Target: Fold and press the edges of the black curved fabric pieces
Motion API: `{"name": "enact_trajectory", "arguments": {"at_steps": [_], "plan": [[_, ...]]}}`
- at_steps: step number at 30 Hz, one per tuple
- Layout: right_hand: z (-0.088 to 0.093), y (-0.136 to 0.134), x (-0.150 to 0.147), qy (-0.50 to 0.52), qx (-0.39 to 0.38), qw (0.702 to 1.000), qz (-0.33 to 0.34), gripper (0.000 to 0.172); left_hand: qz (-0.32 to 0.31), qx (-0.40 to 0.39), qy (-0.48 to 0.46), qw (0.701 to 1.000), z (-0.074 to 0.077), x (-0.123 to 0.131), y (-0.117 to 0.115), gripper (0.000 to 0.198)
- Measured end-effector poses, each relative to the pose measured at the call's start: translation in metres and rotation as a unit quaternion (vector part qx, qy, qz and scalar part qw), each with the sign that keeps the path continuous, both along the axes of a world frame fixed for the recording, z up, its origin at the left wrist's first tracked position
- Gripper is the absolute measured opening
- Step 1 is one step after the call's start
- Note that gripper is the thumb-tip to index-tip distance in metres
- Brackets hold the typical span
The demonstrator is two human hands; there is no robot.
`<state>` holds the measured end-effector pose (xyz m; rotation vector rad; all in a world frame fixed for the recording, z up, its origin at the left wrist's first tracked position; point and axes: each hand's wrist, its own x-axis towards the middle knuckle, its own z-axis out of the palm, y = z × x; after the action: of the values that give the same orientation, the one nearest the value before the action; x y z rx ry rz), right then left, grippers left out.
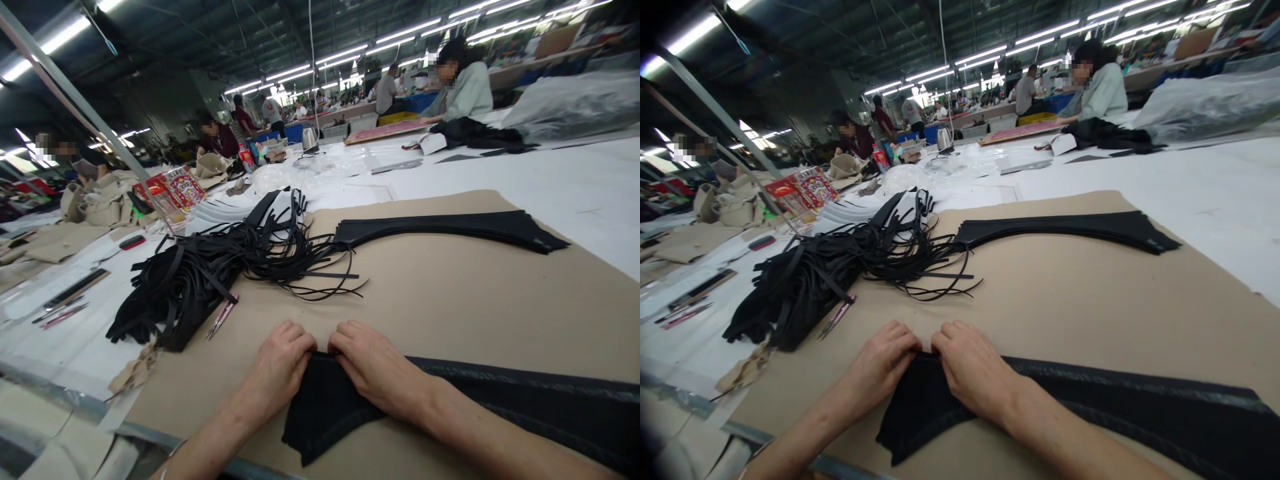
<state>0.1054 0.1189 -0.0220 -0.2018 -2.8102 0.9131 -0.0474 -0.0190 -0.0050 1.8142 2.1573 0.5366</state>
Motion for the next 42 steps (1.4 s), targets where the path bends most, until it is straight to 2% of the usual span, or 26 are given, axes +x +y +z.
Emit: {"name": "enact_trajectory", "arguments": {"at_steps": [9, 14, 21, 29, 33, 37, 42], "plan": [[0.003, -0.004, 0.004, 0.005, 0.087, 0.996, 0.017, 0.016, -0.019, 0.014, 0.126, 0.992, -0.005, 0.006, -0.007, 0.019], [0.003, -0.007, 0.009, 0.007, 0.128, 0.991, 0.027, 0.015, -0.032, 0.03, 0.157, 0.987, -0.007, 0.008, -0.01, 0.019], [0.006, -0.005, 0.001, -0.009, 0.103, 0.995, 0.003, 0.011, -0.008, 0.018, 0.117, 0.993, -0.006, 0.008, -0.006, 0.021], [0.004, -0.005, -0.003, -0.006, 0.091, 0.996, -0.006, 0.013, -0.002, 0.0, 0.005, 1.0, 0.009, -0.001, -0.001, 0.02], [0.001, -0.008, -0.002, 0.012, 0.094, 0.995, -0.018, 0.013, -0.027, -0.002, 0.054, 0.998, 0.011, 0.0, 0.001, 0.018], [0.0, -0.01, -0.001, 0.014, 0.097, 0.995, -0.023, 0.013, -0.059, -0.004, 0.131, 0.99, 0.005, 0.002, 0.001, 0.02], [0.0, -0.01, 0.001, 0.017, 0.095, 0.995, -0.022, 0.011, -0.057, 0.01, 0.145, 0.988, -0.001, 0.004, -0.002, 0.02]]}}
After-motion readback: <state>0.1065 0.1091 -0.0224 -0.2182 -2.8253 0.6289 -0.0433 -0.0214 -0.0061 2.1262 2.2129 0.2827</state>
